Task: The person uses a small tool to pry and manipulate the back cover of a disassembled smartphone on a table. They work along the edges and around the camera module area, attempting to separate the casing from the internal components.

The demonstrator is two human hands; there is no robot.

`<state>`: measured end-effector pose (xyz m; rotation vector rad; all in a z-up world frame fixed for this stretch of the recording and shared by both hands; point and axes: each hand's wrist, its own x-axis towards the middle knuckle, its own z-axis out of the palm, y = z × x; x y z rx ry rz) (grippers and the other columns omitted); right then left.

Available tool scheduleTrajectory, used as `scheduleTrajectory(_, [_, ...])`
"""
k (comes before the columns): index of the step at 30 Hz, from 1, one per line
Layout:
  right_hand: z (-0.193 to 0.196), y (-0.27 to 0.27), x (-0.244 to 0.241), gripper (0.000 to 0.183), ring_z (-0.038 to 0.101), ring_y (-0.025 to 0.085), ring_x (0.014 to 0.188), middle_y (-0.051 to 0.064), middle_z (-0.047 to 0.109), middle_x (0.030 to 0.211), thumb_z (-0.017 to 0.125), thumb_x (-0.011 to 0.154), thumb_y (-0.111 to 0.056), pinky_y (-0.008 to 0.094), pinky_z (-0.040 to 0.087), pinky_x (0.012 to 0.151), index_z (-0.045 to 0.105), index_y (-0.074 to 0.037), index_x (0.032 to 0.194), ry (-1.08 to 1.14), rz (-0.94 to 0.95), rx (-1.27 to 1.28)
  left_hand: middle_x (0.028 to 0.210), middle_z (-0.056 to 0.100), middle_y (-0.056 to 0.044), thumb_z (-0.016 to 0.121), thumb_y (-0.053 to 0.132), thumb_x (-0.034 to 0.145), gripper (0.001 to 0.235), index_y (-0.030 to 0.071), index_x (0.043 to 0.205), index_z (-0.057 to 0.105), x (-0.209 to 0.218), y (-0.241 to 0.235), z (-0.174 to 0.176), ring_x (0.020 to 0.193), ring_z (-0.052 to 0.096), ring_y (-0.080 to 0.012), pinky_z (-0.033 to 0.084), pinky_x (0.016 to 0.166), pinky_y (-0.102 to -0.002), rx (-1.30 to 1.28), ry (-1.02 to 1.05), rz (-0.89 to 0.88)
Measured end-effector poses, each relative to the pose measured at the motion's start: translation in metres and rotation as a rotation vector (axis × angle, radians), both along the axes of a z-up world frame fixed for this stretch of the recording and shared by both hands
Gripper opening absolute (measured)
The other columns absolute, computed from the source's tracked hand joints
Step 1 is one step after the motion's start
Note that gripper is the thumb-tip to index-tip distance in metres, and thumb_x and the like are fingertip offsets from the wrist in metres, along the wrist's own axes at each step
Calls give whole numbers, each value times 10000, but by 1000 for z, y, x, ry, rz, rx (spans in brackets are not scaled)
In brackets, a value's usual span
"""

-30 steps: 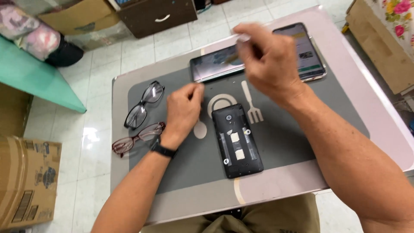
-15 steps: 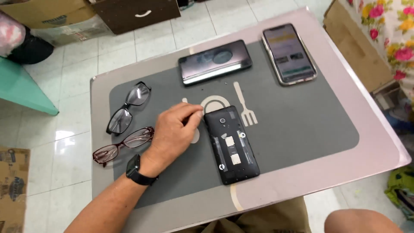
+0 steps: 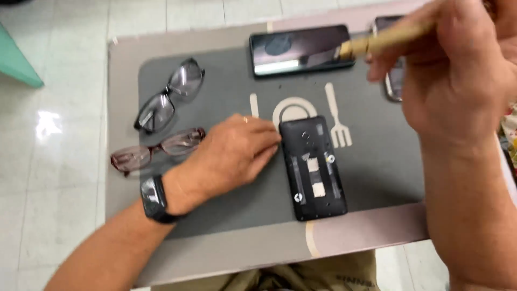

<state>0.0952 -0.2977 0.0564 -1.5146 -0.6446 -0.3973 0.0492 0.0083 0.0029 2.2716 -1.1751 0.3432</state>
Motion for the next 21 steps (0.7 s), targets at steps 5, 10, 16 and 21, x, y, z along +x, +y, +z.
scheduleTrajectory(5, [-16, 15, 2, 184, 777, 359, 799, 180, 636, 1001, 568, 1232, -212, 410, 692, 660, 540, -30, 1238, 198, -111, 10, 1028, 777, -95, 737, 53, 1014, 84, 13, 1067, 789, 13, 4, -16, 900, 707, -304, 598, 842, -433, -29, -22, 27])
scheduleTrajectory(10, [-17, 8, -7, 163, 607, 229, 642, 167, 533, 860, 561, 1232, 150, 322, 423, 539, 684, 75, 1309, 26, -352, -252, 1071, 745, -88, 751, 40, 1008, 152, 27, 1159, 757, 13, 3, -16, 858, 652, -308, 574, 836, -422, -32, -66, 34])
scheduleTrajectory(16, [-14, 15, -16, 262, 495, 215, 655, 117, 744, 948, 639, 1103, 186, 363, 378, 666, 848, 44, 1170, -387, -296, -799, 1151, 757, -89, 788, 75, 989, 199, 55, 1187, 773, 12, 2, -18, 879, 643, -324, 574, 838, -440, -31, -72, 27])
scheduleTrajectory(21, [-19, 21, -11, 303, 493, 195, 601, 15, 707, 848, 608, 1019, 185, 354, 382, 613, 803, -33, 1095, -474, -263, -866, 1130, 713, -43, 757, 208, 1019, 208, 166, 1223, 740, 7, -2, -15, 898, 625, -307, 537, 755, -454, 159, -156, 77])
